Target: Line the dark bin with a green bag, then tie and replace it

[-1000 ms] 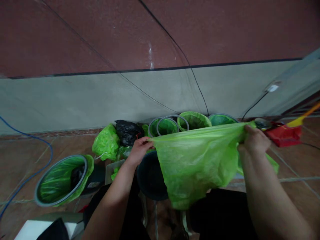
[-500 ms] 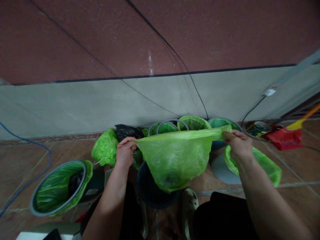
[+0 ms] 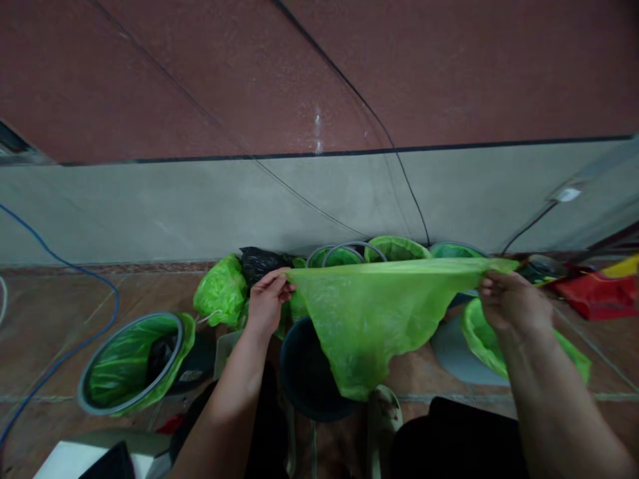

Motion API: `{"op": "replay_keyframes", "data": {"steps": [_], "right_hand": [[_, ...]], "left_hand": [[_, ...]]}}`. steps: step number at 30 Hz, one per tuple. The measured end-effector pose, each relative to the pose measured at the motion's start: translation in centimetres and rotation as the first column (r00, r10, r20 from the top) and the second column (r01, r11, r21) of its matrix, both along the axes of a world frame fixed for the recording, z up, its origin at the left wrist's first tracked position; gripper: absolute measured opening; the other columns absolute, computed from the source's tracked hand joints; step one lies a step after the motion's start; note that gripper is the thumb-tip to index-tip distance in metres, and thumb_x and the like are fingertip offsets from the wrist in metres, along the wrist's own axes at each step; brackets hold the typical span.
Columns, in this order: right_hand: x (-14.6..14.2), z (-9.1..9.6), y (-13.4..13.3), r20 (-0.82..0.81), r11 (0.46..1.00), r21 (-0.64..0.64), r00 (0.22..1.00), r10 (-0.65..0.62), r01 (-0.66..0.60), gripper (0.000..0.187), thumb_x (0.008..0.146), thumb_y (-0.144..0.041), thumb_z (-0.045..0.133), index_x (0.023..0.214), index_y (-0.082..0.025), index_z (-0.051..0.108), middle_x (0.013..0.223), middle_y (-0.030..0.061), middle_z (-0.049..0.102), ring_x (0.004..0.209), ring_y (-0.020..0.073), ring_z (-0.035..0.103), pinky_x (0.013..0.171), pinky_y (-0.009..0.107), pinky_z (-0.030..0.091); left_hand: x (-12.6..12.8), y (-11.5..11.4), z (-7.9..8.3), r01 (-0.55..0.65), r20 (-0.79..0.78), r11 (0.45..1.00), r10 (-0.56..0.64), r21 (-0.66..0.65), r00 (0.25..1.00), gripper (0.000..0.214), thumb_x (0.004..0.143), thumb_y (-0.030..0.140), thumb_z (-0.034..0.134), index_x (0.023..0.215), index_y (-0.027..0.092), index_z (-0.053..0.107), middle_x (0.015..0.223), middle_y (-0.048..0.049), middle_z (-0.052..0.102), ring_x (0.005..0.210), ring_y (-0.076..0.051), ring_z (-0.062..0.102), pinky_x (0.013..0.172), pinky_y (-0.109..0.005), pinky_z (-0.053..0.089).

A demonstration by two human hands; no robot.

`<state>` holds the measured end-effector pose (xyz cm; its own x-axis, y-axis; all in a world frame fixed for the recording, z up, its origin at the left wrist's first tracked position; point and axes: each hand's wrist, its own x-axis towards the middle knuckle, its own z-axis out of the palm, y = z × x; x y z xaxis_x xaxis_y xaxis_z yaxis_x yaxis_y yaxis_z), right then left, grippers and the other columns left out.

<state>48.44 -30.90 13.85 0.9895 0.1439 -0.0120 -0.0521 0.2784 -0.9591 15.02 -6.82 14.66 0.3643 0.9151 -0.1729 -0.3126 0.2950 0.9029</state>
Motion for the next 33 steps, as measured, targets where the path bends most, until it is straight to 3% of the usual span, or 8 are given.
{"op": "replay_keyframes", "data": {"steps": [5,9,11,16,20,26,30,33], "right_hand": [[-0.6,0.9,0.2,-0.022,0.986,0.108,0.992,0.127,-0.123,0.017,0.072,-0.008,0.06,0.061,-0.021,0.06,0.071,0.0022,0.058,0.068,0.0135,0.063,0.066,0.028,0.054],[-3.8,0.2,2.1,0.256,0.972,-0.168,0.945,0.204,-0.165,0.052,0.057,-0.013,0.083,0.105,-0.025,0.068,0.093,0.0026,0.066,0.087,0.0186,0.067,0.084,0.034,0.054],[-6.7,-0.2,3.3,0.284,0.887,-0.332,0.863,0.418,-0.321,0.078,0.057,-0.024,0.088,0.129,-0.027,0.057,0.115,0.0058,0.064,0.101,0.0225,0.066,0.09,0.04,0.054],[-14.3,-0.3,6.0,0.234,0.5,-0.663,0.48,0.845,-0.556,0.093,0.069,-0.038,0.084,0.15,-0.026,0.039,0.128,0.011,0.062,0.114,0.0281,0.063,0.103,0.048,0.048],[-17.1,-0.3,7.2,0.234,0.416,-0.711,0.367,0.9,-0.566,0.071,0.072,-0.033,0.079,0.137,-0.02,0.054,0.127,0.0122,0.065,0.114,0.0282,0.062,0.101,0.044,0.047],[-16.9,-0.7,8.0,0.111,0.546,-0.387,0.551,0.827,-0.743,0.017,0.076,-0.034,0.073,0.088,-0.022,0.073,0.087,0.0018,0.075,0.085,0.0205,0.068,0.086,0.035,0.051],[-16.4,0.3,8.3,-0.196,0.722,0.06,0.701,0.686,-0.69,0.031,0.064,-0.042,0.084,0.085,-0.023,0.072,0.076,-0.0023,0.073,0.066,0.0168,0.067,0.067,0.03,0.054],[-15.5,0.7,8.7,-0.287,0.86,0.161,0.811,0.51,-0.484,0.038,0.06,-0.039,0.087,0.091,-0.024,0.072,0.075,-0.004,0.073,0.063,0.016,0.067,0.064,0.029,0.055]], "left_hand": [[0.0,0.1,-0.4,-0.029,-0.02,0.998,0.03,0.054,0.999,0.034,0.061,0.031,0.082,0.091,0.017,0.075,0.058,0.0034,0.066,0.046,-0.008,0.055,0.045,-0.018,0.036],[1.2,-0.9,-1.2,0.013,-0.103,0.987,0.003,0.158,0.995,0.023,0.069,0.032,0.076,0.085,0.017,0.072,0.058,0.0029,0.064,0.047,-0.009,0.056,0.043,-0.02,0.035],[2.1,-2.2,-1.5,0.1,-0.162,0.969,-0.064,0.227,0.985,0.02,0.073,0.032,0.073,0.085,0.017,0.069,0.063,0.0019,0.067,0.047,-0.01,0.057,0.043,-0.021,0.035],[3.9,-5.7,-1.7,0.377,-0.265,0.858,-0.295,0.349,0.918,0.019,0.084,0.031,0.064,0.098,0.019,0.063,0.074,0.0001,0.07,0.06,-0.012,0.061,0.056,-0.023,0.044],[4.5,-6.6,-2.1,0.451,-0.311,0.797,-0.345,0.401,0.886,0.021,0.087,0.032,0.062,0.103,0.018,0.063,0.074,0.0004,0.067,0.063,-0.011,0.058,0.061,-0.022,0.043],[4.2,-5.6,-2.3,0.312,-0.128,0.896,-0.286,0.316,0.95,0.066,0.078,0.051,0.075,0.133,0.024,0.052,0.128,-0.0103,0.063,0.1,-0.02,0.064,0.089,-0.034,0.05],[4.0,-6.7,-2.5,0.442,-0.131,0.847,-0.422,0.296,0.897,0.103,0.067,0.055,0.082,0.152,0.026,0.032,0.155,-0.0139,0.039,0.137,-0.033,0.044,0.113,-0.046,0.036],[4.2,-8.5,-3.6,0.528,-0.292,0.809,-0.455,0.26,0.841,0.12,0.06,0.045,0.088,0.157,0.023,0.022,0.152,-0.0153,0.043,0.135,-0.035,0.045,0.112,-0.049,0.036]]}}
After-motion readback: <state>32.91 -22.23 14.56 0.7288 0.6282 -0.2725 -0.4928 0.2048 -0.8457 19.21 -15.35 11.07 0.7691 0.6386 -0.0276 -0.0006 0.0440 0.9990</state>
